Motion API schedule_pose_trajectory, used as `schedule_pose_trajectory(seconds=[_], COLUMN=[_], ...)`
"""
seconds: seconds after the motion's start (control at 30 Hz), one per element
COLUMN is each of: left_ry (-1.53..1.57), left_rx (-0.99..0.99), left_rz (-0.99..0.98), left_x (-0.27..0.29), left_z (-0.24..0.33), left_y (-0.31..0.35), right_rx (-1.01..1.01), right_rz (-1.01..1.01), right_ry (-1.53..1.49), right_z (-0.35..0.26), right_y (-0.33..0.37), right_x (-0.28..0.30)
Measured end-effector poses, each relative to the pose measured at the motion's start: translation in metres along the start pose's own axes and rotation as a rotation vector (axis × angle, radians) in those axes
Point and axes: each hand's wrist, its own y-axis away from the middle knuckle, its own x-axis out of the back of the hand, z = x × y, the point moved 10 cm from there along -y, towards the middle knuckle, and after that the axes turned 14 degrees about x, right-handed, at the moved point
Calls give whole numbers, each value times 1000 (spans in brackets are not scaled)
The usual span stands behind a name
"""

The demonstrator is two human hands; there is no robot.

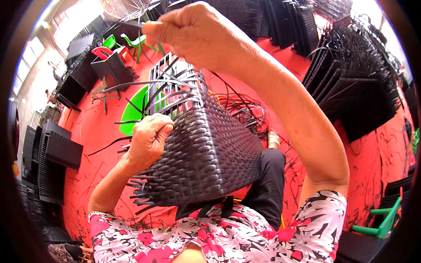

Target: The person weaves black plastic strips through a metal frame to create the side of a chair.

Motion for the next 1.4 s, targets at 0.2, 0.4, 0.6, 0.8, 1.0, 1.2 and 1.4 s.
schedule_pose_trajectory(seconds=[0.2,0.4,0.6,0.8,1.0,1.2,1.4], left_ry=[-144,-201,-78,-52,238,853,902], left_rx=[-14,60,47,189,348,554,449], left_rz=[49,29,-40,-255,-245,16,127], left_x=[-8,-4,-7,-28,-31,-6,52], left_z=[-10,-16,-24,-40,-49,-79,-55], left_y=[-7,-15,-13,-20,-33,-23,-11], right_rx=[203,210,227,199,293,426,447], right_rz=[-206,-118,-212,-329,-368,-255,-162], right_ry=[360,434,585,719,758,899,670], right_z=[18,19,15,22,28,17,-38], right_y=[34,63,65,66,63,59,44], right_x=[-16,-9,-20,-39,-59,-60,-66])
